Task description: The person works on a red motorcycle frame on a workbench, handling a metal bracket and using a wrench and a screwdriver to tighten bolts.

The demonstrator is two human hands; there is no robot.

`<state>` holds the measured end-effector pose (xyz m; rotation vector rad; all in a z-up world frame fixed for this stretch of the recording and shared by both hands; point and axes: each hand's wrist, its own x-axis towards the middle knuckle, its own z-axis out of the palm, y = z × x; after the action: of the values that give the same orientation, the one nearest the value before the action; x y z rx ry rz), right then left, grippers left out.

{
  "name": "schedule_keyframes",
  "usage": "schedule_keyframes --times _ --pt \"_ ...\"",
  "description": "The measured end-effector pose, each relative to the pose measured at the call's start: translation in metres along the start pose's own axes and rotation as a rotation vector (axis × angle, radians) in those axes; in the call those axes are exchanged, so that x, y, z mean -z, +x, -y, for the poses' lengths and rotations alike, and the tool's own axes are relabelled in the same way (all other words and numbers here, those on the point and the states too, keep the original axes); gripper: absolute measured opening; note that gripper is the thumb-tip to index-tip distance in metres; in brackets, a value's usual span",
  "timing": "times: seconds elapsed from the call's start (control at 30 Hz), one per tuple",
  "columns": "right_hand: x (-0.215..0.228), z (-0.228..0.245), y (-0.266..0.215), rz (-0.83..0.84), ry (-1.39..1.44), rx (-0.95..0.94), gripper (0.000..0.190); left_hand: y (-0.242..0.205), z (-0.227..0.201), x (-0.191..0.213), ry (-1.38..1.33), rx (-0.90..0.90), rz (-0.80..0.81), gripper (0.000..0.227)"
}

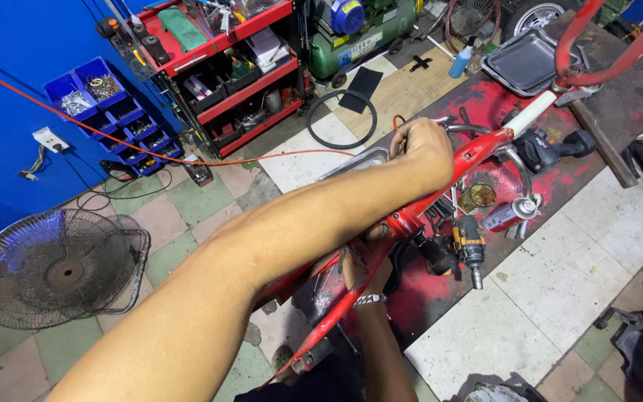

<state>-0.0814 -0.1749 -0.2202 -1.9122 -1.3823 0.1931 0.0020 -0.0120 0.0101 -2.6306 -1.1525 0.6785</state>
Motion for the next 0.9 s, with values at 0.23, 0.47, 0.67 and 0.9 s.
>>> schedule_keyframes --times 0.23,0.47,0.67,0.9 --pt "-0.011 -0.004 -0.001 -0.095 0.308 -0.040 0.050 0.004 -0.001 0.000 -0.004 0.042 -0.008 0.016" --pt "-0.056 -0.059 -0.001 0.123 1.265 -0.558 0.032 0.010 0.002 0.001 -0.117 0.063 0.106 0.021" --pt "-0.051 -0.065 0.002 0.147 1.629 -0.309 0.037 0.013 0.002 -0.002 -0.147 0.085 0.150 0.024" --pt "-0.009 -0.003 -0.039 0.005 0.649 -0.202 0.044 0.022 0.004 -0.005 -0.311 0.149 0.120 0.026"
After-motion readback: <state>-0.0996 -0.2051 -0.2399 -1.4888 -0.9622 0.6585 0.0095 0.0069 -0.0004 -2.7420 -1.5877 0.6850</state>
